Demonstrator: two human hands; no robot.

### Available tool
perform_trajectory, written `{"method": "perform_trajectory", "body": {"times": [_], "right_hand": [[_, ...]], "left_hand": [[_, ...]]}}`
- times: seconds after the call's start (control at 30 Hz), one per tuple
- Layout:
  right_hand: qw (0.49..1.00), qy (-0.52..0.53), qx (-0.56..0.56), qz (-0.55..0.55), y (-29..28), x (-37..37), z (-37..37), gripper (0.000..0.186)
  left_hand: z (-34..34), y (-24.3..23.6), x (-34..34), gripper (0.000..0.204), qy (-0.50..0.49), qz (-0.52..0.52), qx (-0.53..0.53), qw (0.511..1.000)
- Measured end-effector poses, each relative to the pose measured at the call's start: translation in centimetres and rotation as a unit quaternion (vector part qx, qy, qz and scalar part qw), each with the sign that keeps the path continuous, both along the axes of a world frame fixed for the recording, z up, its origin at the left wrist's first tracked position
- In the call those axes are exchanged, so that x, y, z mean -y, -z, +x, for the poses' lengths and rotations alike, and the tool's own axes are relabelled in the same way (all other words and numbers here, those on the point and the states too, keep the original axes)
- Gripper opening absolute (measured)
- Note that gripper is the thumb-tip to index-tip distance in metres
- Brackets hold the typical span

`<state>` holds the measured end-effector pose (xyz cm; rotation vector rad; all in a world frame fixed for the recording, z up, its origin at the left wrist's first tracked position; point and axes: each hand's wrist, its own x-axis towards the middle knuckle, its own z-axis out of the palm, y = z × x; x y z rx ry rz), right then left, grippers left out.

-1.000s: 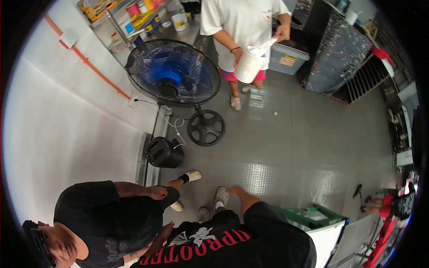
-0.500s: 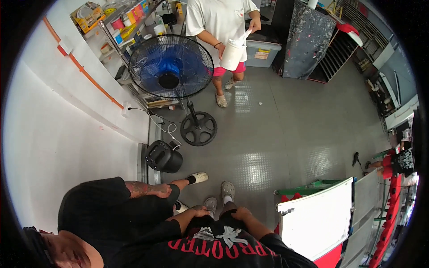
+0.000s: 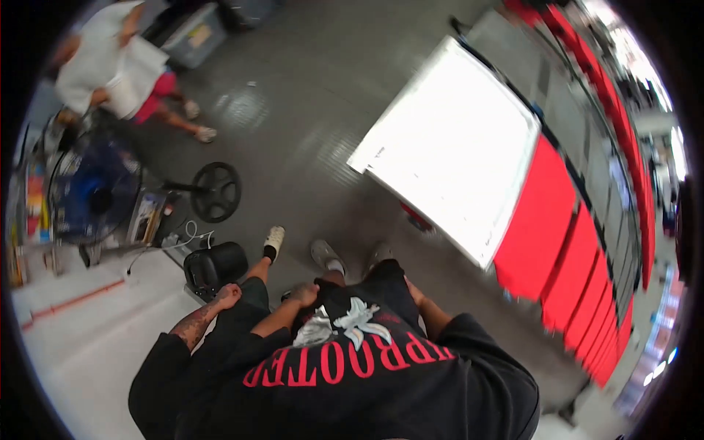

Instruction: Screen printing white ink onto red t-shirts using a manual screen press station.

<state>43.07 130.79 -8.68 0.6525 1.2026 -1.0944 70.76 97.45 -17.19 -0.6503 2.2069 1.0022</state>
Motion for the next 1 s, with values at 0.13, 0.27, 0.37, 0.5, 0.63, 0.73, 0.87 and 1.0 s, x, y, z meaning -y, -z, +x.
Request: {"method": "perform_trajectory", "body": {"times": [0.13,0.27,0.37,0.5,0.63,0.73,0.87,1.0], "right_hand": [[0.991,-0.025,-0.105,-0.079,3.9,-7.1,5.2,0.055],[0.814,-0.366,-0.431,-0.130,4.0,-14.0,5.3,0.035],[0.733,-0.478,-0.481,-0.050,2.6,-14.9,3.2,0.031],[0.786,-0.375,-0.457,0.180,-6.0,-8.8,-5.6,0.037],[0.856,-0.214,-0.469,0.035,-10.3,-3.9,-9.1,0.040],[0.949,0.093,-0.266,-0.145,-13.0,0.7,-9.0,0.045],[0.905,0.264,-0.192,-0.272,-12.3,1.4,-10.0,0.055],[0.891,0.360,-0.145,-0.234,-14.4,4.2,-11.1,0.057]], "left_hand": [[-6.5,-7.8,-1.4,0.061,0.040,-0.022,-0.022,0.999],[-9.7,-9.1,-4.6,0.069,0.044,0.069,-0.003,0.997],[-14.7,-11.9,-7.1,0.073,0.019,0.020,0.024,0.999],[-16.9,-7.7,-5.7,0.034,-0.079,-0.205,-0.210,0.953],[-27.0,-15.1,-4.4,0.030,-0.411,0.064,-0.229,0.880],[-31.0,-19.9,-3.8,0.017,-0.503,0.228,-0.375,0.745],[-33.8,-23.7,-1.3,0.037,-0.508,0.207,-0.328,0.769],[-33.4,-25.2,1.8,0.037,-0.481,0.243,-0.323,0.778]]}}
